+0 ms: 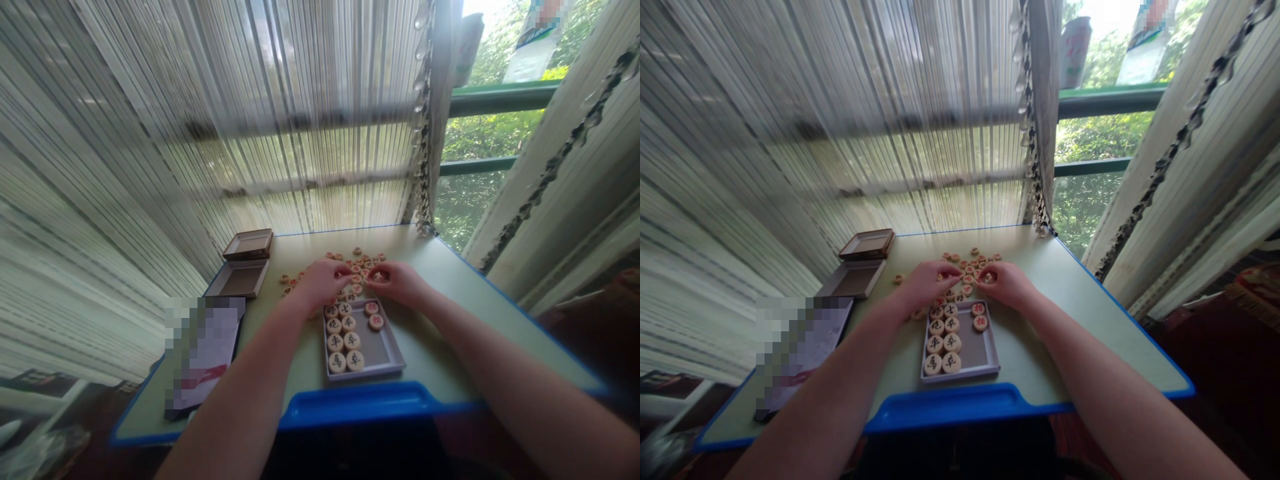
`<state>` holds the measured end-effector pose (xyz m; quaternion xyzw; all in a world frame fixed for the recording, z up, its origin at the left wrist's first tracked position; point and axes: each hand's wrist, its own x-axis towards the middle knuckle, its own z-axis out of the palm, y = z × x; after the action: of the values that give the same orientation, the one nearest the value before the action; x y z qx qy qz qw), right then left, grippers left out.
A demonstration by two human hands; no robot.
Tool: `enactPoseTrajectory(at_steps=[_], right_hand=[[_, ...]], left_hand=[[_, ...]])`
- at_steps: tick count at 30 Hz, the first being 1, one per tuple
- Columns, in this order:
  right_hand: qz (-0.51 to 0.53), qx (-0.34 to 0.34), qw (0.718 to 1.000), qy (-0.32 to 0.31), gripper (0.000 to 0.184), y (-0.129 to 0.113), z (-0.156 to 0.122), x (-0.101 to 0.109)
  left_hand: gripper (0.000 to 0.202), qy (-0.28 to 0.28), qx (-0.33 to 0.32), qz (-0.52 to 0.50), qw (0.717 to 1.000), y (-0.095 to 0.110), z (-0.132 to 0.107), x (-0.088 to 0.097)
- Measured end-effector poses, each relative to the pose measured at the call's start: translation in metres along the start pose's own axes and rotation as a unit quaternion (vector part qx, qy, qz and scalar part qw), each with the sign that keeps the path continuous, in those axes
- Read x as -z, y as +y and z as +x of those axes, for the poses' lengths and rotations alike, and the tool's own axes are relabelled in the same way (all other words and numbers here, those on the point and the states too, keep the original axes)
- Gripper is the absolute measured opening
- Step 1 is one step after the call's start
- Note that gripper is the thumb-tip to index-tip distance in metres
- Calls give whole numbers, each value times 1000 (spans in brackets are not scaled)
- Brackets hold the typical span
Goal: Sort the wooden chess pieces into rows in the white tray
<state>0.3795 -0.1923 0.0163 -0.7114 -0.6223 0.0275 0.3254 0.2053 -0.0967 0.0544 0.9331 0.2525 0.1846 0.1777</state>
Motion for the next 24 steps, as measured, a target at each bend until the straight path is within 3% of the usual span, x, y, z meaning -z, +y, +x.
enactPoseTrajectory(at_steps=[5, 8, 14, 24], right_hand=[[52, 135, 986, 78, 18, -14, -11, 9], [51, 169, 979, 106, 18, -20, -17, 11], [43, 171, 977, 117, 18, -21, -17, 12], [55, 182, 976, 109, 17, -22, -19, 14]], left_hand=[[32, -6, 44, -204, 978, 4, -2, -6], [31, -11, 49, -293, 955, 7, -3, -6], [30, -35, 75, -353, 932, 15, -5, -1], [32, -52, 79, -361, 928, 15, -5, -1]])
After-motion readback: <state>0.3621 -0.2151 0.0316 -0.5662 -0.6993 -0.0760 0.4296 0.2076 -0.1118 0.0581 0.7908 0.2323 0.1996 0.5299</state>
